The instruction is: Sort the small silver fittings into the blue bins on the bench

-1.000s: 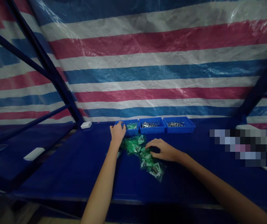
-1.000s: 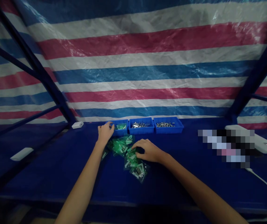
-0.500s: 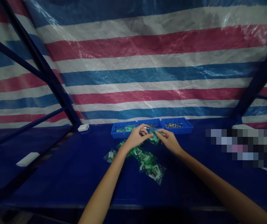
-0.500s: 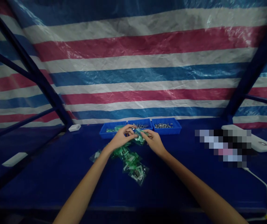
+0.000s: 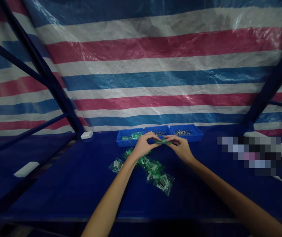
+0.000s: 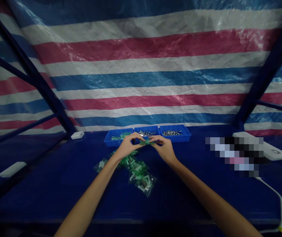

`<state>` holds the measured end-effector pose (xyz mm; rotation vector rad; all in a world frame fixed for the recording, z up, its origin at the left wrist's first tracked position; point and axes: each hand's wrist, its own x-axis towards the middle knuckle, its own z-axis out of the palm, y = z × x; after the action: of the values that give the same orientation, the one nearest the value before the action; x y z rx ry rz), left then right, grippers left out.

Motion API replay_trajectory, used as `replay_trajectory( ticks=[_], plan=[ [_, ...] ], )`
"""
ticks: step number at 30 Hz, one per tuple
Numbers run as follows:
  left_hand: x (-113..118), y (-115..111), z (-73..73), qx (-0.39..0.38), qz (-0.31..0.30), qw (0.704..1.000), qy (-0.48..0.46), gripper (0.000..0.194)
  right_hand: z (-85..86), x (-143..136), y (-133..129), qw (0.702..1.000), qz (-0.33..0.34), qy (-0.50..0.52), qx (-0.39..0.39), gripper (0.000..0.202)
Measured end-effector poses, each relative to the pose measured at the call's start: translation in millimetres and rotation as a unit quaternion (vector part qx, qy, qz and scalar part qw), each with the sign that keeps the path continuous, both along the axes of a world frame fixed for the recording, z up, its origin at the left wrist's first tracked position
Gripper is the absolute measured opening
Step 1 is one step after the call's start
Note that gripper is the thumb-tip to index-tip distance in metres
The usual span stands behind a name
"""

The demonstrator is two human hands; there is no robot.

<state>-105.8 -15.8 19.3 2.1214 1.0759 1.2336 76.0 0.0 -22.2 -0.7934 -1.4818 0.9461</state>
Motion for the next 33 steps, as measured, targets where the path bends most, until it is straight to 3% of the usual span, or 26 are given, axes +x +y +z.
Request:
replay_trajectory(
  ticks=[2, 4, 7, 9, 12, 14, 19, 23, 27, 30, 33],
  plan=[
    [-1.0, 1.2, 0.5, 0.011, 0.001, 1.000, 0.001, 0.018, -0.2, -0.1, -0.8, 1.000, 0.004, -0.006, -0.003, 0.023],
    [-7.3, 5.3, 0.6, 0.005, 0.058, 0.998, -0.016, 0.021, 0.7, -1.8, -2.9, 0.999, 0.002, -0.011, -0.035, 0.032],
    [-29.0, 14.5, 0.9, 0.001, 0.222, 0.972, -0.078, 0.029, 4.3, -4.2, -6.9, 0.997, -0.001, -0.030, -0.065, 0.041],
    [-48.5, 19.4, 1.8, -0.003, 0.347, 0.932, -0.105, 0.034, 6.7, -4.7, -8.9, 0.997, 0.000, -0.044, -0.064, 0.041],
    [-73.1, 21.6, 3.4, -0.026, 0.465, 0.885, -0.008, 0.033, 8.6, -4.8, -10.6, 0.996, 0.008, -0.058, -0.060, 0.039],
    [-81.4, 20.2, 2.6, -0.040, 0.507, 0.857, 0.083, 0.032, 8.6, -5.3, -11.5, 0.996, 0.018, -0.061, -0.062, 0.037],
    [-81.4, 16.8, -7.3, -0.027, 0.544, 0.799, 0.255, 0.037, 6.4, -7.4, -15.5, 0.991, 0.056, -0.109, -0.062, 0.032],
    [-80.6, 18.2, -13.5, 0.013, 0.550, 0.777, 0.305, 0.045, 2.6, -6.9, -19.7, 0.967, 0.038, -0.246, 0.045, 0.025],
    [-80.7, 21.4, -15.5, 0.016, 0.492, 0.802, 0.340, 0.035, 0.7, -5.1, -22.8, 0.904, 0.075, -0.382, 0.177, 0.024],
    [-79.2, 22.2, -15.4, -0.042, 0.461, 0.817, 0.343, 0.039, 0.2, -5.0, -23.6, 0.872, 0.113, -0.431, 0.204, 0.030],
    [-77.4, 20.7, -13.0, -0.049, 0.472, 0.819, 0.323, 0.039, -2.9, -6.1, -22.3, 0.858, 0.138, -0.453, 0.198, 0.034]
  ],
)
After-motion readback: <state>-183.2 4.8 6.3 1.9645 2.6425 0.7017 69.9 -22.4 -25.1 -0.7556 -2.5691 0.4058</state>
